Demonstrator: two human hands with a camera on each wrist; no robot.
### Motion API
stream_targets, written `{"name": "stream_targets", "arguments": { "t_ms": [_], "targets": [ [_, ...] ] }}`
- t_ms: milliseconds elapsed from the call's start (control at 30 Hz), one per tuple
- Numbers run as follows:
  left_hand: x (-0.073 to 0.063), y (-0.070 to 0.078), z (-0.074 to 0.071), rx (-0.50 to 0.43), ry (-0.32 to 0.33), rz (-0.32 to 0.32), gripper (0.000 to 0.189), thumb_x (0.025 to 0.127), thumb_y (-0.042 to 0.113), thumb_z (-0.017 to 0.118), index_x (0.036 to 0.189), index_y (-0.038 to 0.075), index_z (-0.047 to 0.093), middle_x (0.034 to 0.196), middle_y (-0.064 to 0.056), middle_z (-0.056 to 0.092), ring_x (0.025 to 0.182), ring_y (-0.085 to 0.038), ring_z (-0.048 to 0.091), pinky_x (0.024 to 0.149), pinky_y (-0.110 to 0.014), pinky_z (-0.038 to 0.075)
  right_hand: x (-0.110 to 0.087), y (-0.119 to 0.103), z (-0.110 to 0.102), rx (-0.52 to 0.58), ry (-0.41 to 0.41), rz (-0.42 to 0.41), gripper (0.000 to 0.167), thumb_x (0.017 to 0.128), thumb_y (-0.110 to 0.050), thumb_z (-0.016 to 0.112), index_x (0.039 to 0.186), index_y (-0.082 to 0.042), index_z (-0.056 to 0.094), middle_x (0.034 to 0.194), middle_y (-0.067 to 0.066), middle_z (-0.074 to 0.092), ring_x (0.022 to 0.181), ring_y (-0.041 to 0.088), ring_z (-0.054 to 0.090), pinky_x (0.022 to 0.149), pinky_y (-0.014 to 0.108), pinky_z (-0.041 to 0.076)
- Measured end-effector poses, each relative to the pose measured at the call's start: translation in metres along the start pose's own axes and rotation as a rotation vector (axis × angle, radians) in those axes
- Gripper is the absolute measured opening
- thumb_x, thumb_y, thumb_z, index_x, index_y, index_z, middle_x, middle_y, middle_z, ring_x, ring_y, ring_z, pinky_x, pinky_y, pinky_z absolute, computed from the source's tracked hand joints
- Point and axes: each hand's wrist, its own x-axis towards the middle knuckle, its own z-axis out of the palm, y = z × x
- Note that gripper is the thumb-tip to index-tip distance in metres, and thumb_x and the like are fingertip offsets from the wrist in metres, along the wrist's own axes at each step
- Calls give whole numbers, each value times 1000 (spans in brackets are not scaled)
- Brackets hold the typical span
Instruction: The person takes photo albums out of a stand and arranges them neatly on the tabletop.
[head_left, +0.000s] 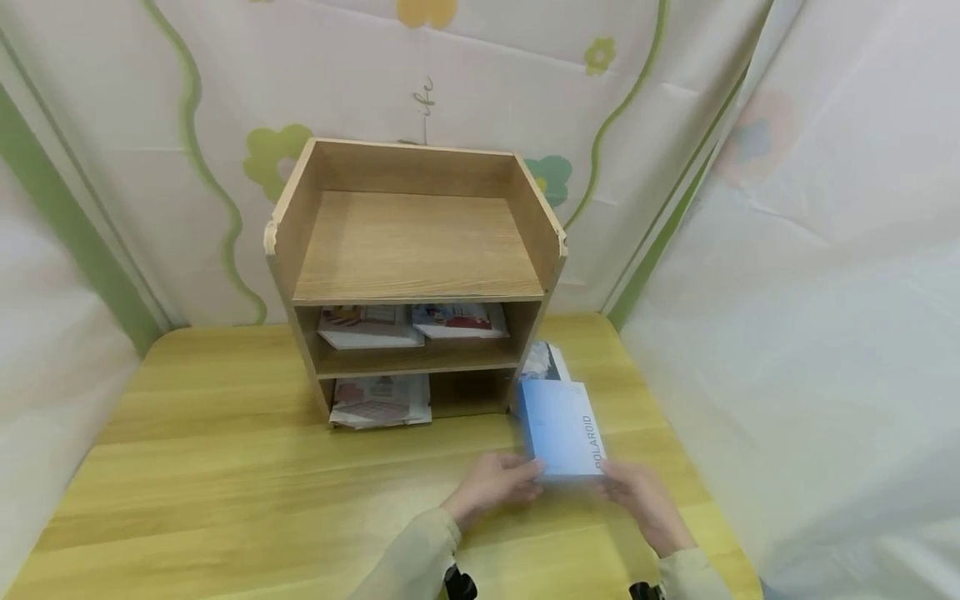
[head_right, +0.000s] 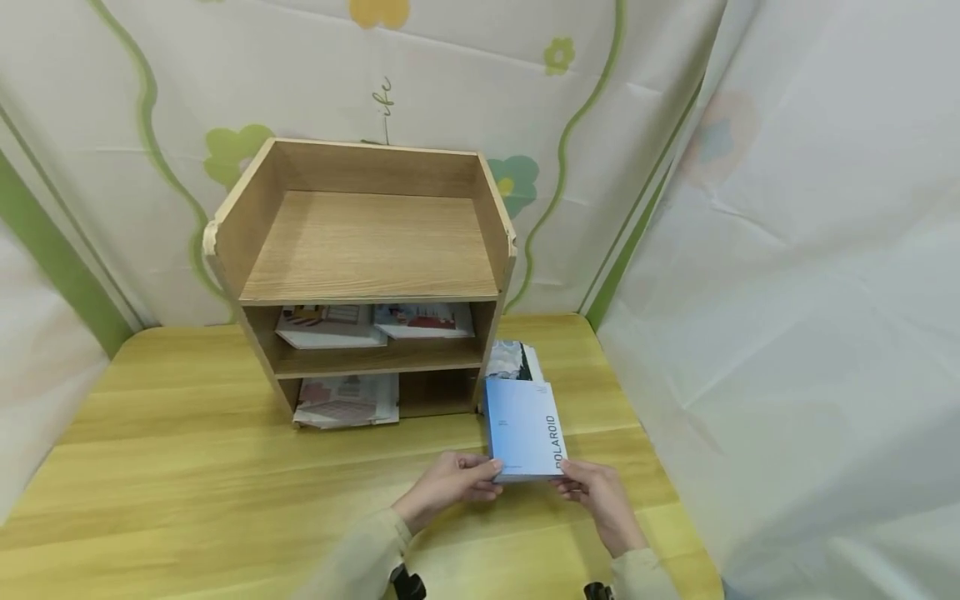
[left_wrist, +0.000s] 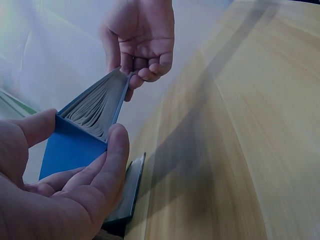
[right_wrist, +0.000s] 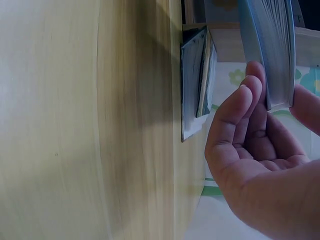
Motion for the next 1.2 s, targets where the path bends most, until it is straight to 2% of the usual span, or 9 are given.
{"name": "stream_targets", "arguments": {
  "t_ms": [267, 467, 600, 733, 867, 1033, 1200],
  "targets": [
    [21, 0, 17, 10, 25, 0, 47, 93, 34, 69, 115, -7, 65, 96, -13, 72, 88, -30, 70, 79, -38, 60, 6, -3, -16, -39, 54, 33, 24, 99, -22, 59, 104, 0, 68, 95, 18, 67, 90, 33, 64, 92, 46, 50],
    [36, 0, 33, -44, 34, -16, 41, 93, 27, 70, 113, -8, 67, 93, -14, 72, 87, -33, 70, 77, -38, 60, 8, -3, -31, 3, 84, 51, 19, 100, -21, 59, 101, -6, 69, 93, 8, 68, 89, 26, 65, 89, 39, 53],
    [43, 2, 37, -22, 55, -17, 37, 93, 29, 70, 108, -4, 70, 90, -13, 72, 83, -29, 71, 78, -38, 60, 10, 0, -34, 27, 112, 69, 17, 99, -22, 60, 100, -8, 70, 90, 6, 68, 86, 24, 65, 88, 37, 53],
    [50, 3, 37, 18, 102, -28, 34, 91, 33, 71, 100, 0, 72, 82, -9, 71, 78, -25, 71, 81, -39, 58, 16, 1, -34, 51, 122, 89, 19, 98, -25, 63, 105, -8, 68, 93, 5, 68, 89, 24, 65, 91, 37, 53],
    [59, -1, 42, -15, 147, -56, 33, 91, 33, 72, 95, 0, 72, 81, -10, 71, 78, -26, 71, 85, -40, 57, 21, 1, -36, 78, 140, 114, 24, 95, -25, 67, 109, -5, 64, 94, 4, 68, 89, 21, 65, 95, 40, 52],
    [66, 1, 50, -23, 196, -99, 36, 91, 37, 71, 92, 2, 70, 84, -12, 72, 82, -25, 71, 92, -44, 53, 28, 1, -44, 79, 126, 102, 28, 99, -21, 61, 117, 1, 59, 97, 8, 67, 88, 20, 64, 91, 38, 54],
    [79, 3, 62, 11, 272, -118, 39, 90, 41, 71, 94, 2, 71, 82, -10, 72, 83, -26, 70, 91, -47, 52, 36, 2, -53, 77, 113, 93, 27, 100, -21, 60, 117, 0, 59, 96, 7, 67, 86, 17, 64, 89, 38, 55]
  ]
}}
